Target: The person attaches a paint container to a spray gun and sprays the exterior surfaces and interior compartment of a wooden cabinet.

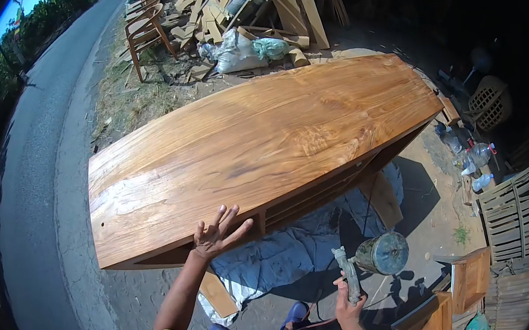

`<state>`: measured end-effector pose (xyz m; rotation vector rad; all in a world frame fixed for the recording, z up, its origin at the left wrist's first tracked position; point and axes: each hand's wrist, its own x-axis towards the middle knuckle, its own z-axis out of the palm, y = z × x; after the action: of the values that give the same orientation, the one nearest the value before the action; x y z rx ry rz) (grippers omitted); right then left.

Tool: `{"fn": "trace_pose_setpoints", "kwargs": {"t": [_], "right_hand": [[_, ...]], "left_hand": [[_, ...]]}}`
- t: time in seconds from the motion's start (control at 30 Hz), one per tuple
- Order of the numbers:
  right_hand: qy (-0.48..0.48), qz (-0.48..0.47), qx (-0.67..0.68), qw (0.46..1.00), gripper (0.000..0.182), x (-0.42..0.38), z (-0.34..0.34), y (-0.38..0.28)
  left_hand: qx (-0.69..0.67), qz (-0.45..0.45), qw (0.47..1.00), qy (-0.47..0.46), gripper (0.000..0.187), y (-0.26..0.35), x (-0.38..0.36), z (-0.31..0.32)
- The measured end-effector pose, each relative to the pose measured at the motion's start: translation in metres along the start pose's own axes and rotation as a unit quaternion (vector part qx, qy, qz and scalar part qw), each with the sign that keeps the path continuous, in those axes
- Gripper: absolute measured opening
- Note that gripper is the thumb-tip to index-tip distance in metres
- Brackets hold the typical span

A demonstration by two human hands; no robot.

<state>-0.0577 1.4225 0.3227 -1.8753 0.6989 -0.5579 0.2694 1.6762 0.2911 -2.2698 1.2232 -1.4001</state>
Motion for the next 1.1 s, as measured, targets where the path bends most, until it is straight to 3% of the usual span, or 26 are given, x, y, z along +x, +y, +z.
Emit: {"fn": "trace_pose_setpoints", "kwargs": {"t": [0.03, 0.1, 0.17, 0.23, 0.3, 0.37, 0.43, 0.47, 0.5, 0.53, 0.63, 0.7, 0.77, 0.8, 0.87, 0.9, 0.97, 1.0, 1.03, 1.1], "right_hand": [[0.010, -0.046, 0.003, 0.999, 0.028, 0.006, 0.000, 0.004], [0.004, -0.012, 0.024, 1.000, 0.030, 0.007, 0.001, 0.001], [0.010, 0.022, 0.060, 0.998, 0.033, -0.005, -0.004, -0.004], [0.016, 0.020, 0.067, 0.997, 0.031, -0.015, -0.017, -0.010], [0.019, -0.004, 0.069, 0.997, 0.031, -0.019, -0.027, -0.022], [0.017, -0.021, 0.080, 0.996, 0.032, -0.026, -0.037, -0.035], [0.010, -0.043, 0.091, 0.995, 0.034, -0.035, -0.052, -0.040], [0.006, -0.060, 0.099, 0.993, 0.034, -0.042, -0.062, -0.041], [0.004, -0.060, 0.085, 0.995, 0.035, -0.045, -0.072, -0.050], [0.000, -0.061, 0.078, 0.995, 0.036, -0.045, -0.080, -0.056], [-0.009, -0.068, 0.067, 0.995, 0.036, -0.050, -0.103, -0.068], [-0.012, -0.064, 0.057, 0.996, 0.035, -0.055, -0.116, -0.071], [-0.010, -0.049, 0.049, 0.998, 0.031, -0.059, -0.122, -0.074], [-0.009, -0.044, 0.048, 0.998, 0.030, -0.061, -0.125, -0.074], [-0.007, -0.032, 0.045, 0.998, 0.030, -0.064, -0.125, -0.074], [-0.002, -0.021, 0.042, 0.999, 0.030, -0.065, -0.125, -0.075], [0.004, -0.011, 0.043, 0.999, 0.031, -0.066, -0.121, -0.079], [0.006, -0.012, 0.036, 0.999, 0.031, -0.067, -0.118, -0.076], [0.009, -0.013, 0.032, 0.999, 0.031, -0.069, -0.114, -0.076], [0.023, -0.002, 0.044, 0.999, 0.031, -0.070, -0.103, -0.079]], "left_hand": [[-0.009, 0.010, 1.000, -0.007, 0.052, 0.000, 0.002, -0.002], [-0.075, -0.023, 0.997, -0.021, 0.062, 0.004, 0.012, -0.012], [-0.294, -0.229, 0.923, -0.101, 0.079, 0.007, 0.030, -0.038], [-0.289, -0.242, 0.919, -0.115, 0.089, 0.021, 0.042, -0.075], [-0.430, -0.155, 0.873, -0.169, 0.078, 0.049, 0.049, -0.135], [-0.585, -0.197, 0.745, -0.254, 0.074, 0.094, 0.015, -0.165], [-0.590, -0.329, 0.614, -0.408, 0.077, 0.142, -0.058, -0.202], [-0.514, -0.343, 0.610, -0.496, 0.080, 0.171, -0.116, -0.233], [-0.433, -0.351, 0.598, -0.576, 0.084, 0.185, -0.157, -0.261], [-0.433, -0.356, 0.594, -0.577, 0.084, 0.182, -0.172, -0.287], [-0.525, -0.241, 0.408, -0.708, 0.082, 0.160, -0.197, -0.349], [-0.664, -0.258, 0.302, -0.633, 0.058, 0.123, -0.148, -0.340], [-0.707, -0.329, 0.189, -0.596, 0.056, 0.092, -0.094, -0.343], [-0.708, -0.331, 0.188, -0.595, 0.056, 0.096, -0.102, -0.336], [-0.701, -0.471, 0.233, -0.482, 0.066, 0.109, -0.122, -0.316], [-0.704, -0.468, 0.229, -0.483, 0.066, 0.111, -0.129, -0.315], [-0.498, -0.394, 0.429, -0.642, 0.082, 0.118, -0.135, -0.321], [-0.486, -0.363, 0.426, -0.672, 0.093, 0.156, -0.192, -0.309], [-0.488, -0.359, 0.425, -0.672, 0.093, 0.151, -0.187, -0.310], [-0.549, -0.472, 0.325, -0.609, 0.087, 0.127, -0.164, -0.309]]}}
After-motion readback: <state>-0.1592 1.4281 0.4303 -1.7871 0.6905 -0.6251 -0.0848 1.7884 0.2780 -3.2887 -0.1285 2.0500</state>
